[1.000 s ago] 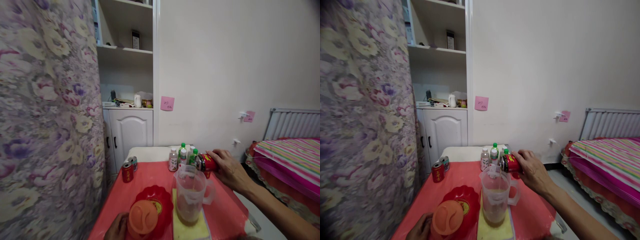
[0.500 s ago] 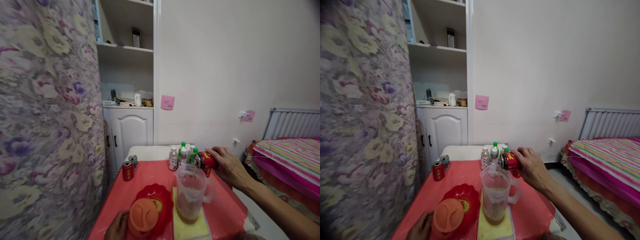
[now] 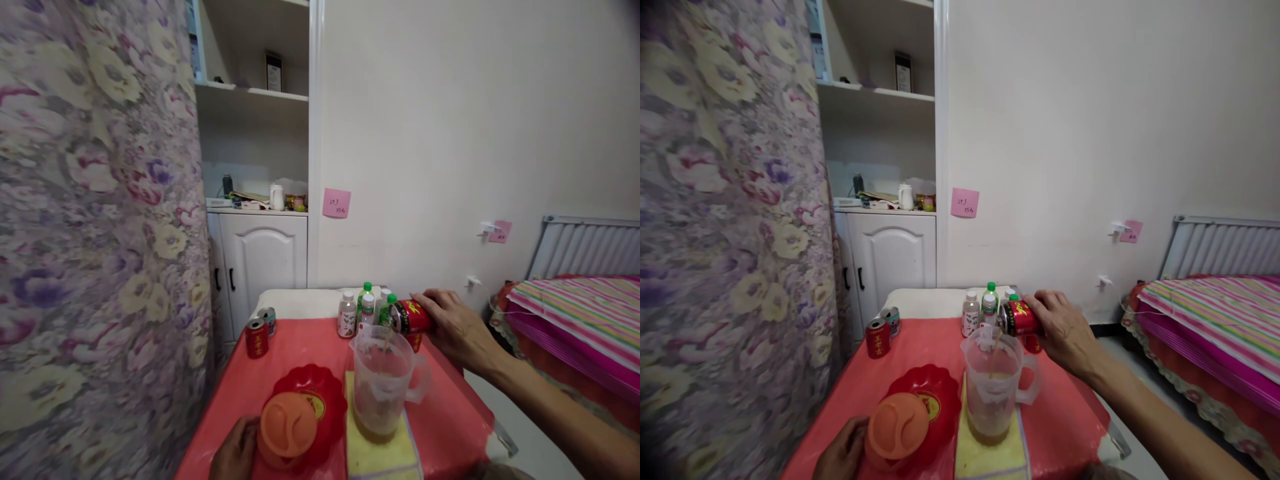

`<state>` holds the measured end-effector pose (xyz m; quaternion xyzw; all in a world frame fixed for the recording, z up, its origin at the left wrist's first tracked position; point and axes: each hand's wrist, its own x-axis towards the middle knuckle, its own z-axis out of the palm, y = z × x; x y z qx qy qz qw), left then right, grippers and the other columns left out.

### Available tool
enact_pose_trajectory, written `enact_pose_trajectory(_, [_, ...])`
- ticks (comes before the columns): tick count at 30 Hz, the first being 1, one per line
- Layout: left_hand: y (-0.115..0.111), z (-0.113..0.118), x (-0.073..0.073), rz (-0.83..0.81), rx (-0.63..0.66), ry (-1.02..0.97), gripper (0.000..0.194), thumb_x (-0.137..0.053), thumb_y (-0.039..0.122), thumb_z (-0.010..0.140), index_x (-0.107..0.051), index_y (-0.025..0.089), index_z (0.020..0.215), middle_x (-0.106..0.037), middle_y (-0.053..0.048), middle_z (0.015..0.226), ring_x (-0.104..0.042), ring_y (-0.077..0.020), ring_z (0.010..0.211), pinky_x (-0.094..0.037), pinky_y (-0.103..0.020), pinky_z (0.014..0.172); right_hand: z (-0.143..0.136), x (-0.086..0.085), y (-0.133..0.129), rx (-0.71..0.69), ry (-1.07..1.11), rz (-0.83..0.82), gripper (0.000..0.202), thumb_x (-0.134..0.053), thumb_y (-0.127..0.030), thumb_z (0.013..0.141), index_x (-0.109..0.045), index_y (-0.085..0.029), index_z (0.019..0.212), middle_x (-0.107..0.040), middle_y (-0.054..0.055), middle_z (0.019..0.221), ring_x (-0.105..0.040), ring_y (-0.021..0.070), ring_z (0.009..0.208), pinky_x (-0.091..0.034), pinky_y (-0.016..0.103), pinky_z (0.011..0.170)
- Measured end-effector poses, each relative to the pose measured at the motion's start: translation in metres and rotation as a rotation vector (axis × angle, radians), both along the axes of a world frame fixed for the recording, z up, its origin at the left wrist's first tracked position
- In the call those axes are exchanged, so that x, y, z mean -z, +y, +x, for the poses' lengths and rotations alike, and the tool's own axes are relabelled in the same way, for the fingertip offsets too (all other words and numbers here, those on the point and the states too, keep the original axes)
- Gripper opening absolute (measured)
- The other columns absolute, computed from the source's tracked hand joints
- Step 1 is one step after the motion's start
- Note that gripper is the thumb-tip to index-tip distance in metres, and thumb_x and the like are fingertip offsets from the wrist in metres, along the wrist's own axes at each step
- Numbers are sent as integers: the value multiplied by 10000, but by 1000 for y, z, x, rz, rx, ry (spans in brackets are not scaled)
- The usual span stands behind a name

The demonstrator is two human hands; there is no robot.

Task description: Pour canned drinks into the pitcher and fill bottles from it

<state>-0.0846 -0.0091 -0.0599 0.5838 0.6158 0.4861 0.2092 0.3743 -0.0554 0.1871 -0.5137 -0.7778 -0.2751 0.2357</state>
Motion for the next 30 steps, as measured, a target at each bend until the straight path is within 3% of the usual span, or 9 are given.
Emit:
enact_pose_trajectory(6, [0, 0, 3, -3, 14, -3, 298, -548, 480, 753, -714, 246, 833, -824, -55, 925, -767, -264, 858, -594, -304, 776, 0, -1, 0, -1, -17, -6, 666, -524, -66, 837, -415, -230, 1473, -582, 148, 1202, -537, 315, 1074, -541, 453, 859])
enact_pose_trajectory(16, [-3, 3, -5, 8, 17, 3, 259, -551, 458, 766, -714, 260, 803, -830, -39, 906, -773, -259, 835, -603, -296, 742, 0, -2, 2, -18, -13, 4, 626, -508, -74, 857, -430, -225, 1460, -593, 162, 1196, -540, 321, 1063, -541, 477, 851])
enact_pose_trajectory(30, [-2, 1, -1, 16, 22, -16, 272, -564, 464, 763, -718, 251, 830, -824, -44, 909, -767, -256, 848, -595, -290, 765, -2, -4, 4, 2, -22, -1, 589, -534, -105, 863, -456, -226, 1434, -586, 154, 1201, -538, 318, 1072, -527, 459, 872])
